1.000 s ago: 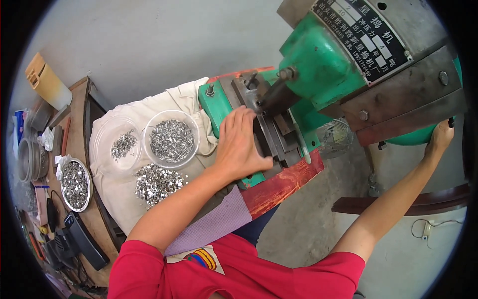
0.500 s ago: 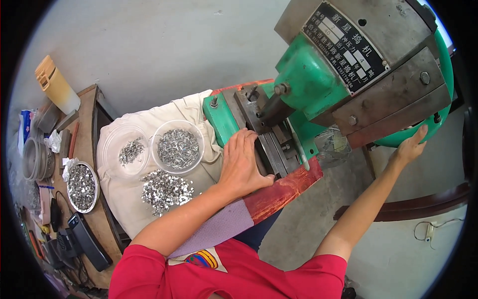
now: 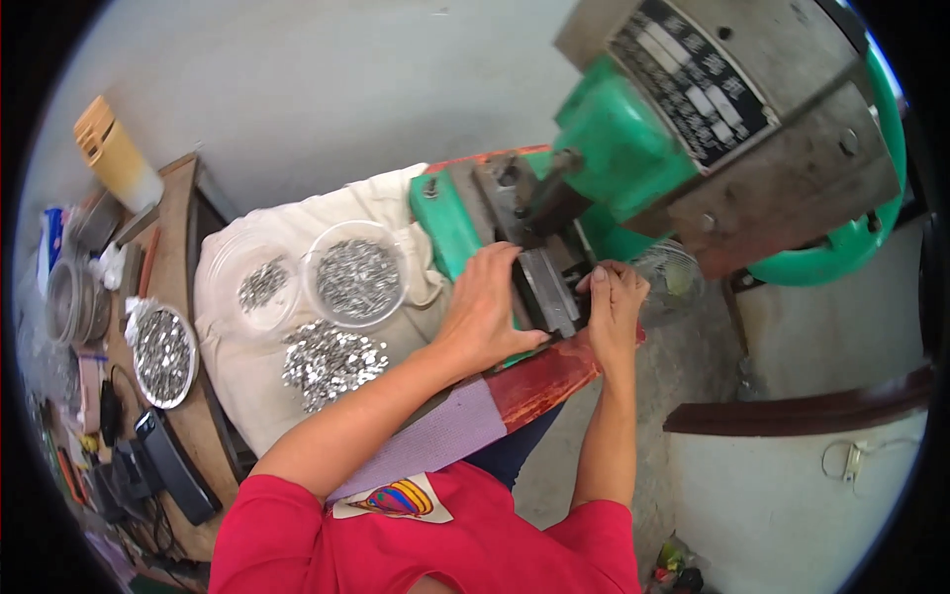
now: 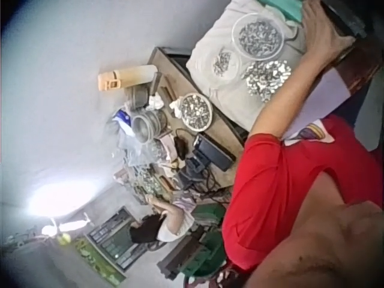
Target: The person sorts small metal star and circle components by hand, loading them into a fixture, then operates a manual press machine to process them.
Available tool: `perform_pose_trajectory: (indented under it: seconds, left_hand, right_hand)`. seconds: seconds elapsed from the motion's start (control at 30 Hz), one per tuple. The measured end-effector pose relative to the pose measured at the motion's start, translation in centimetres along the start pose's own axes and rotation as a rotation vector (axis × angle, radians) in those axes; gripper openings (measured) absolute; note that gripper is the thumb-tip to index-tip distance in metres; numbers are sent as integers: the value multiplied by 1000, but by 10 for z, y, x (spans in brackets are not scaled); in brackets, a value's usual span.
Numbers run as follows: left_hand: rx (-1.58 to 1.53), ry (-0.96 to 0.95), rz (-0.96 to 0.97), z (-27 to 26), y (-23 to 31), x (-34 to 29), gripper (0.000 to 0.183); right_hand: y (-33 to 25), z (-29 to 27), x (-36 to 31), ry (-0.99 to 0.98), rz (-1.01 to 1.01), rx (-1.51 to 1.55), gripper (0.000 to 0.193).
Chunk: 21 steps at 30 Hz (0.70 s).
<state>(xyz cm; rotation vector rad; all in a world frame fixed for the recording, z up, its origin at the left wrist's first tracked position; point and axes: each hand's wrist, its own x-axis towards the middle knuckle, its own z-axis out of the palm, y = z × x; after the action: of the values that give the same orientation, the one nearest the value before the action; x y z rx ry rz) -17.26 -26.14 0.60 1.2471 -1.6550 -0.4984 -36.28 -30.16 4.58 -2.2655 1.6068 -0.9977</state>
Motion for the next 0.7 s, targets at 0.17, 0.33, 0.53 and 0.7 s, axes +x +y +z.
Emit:
perform_pose_trajectory:
  seconds: [0.17,0.33,0.53,0.7]
  left_hand:
    - [-84,-27,-27,8,10,3,104]
    - [-104,-32,-102,7,16,-1,107]
    - [-68,52,-175,9,32,-19,107]
    - [-22,215,232,33,76,-84,77]
  right_hand:
    - [33,-1,11,-114,-23,-29,26]
    - [43,2,12,-231,219,389,29]
    - [39,1,6,-172,44,-150,45]
    - [66,-3,12,-252,391,560,51]
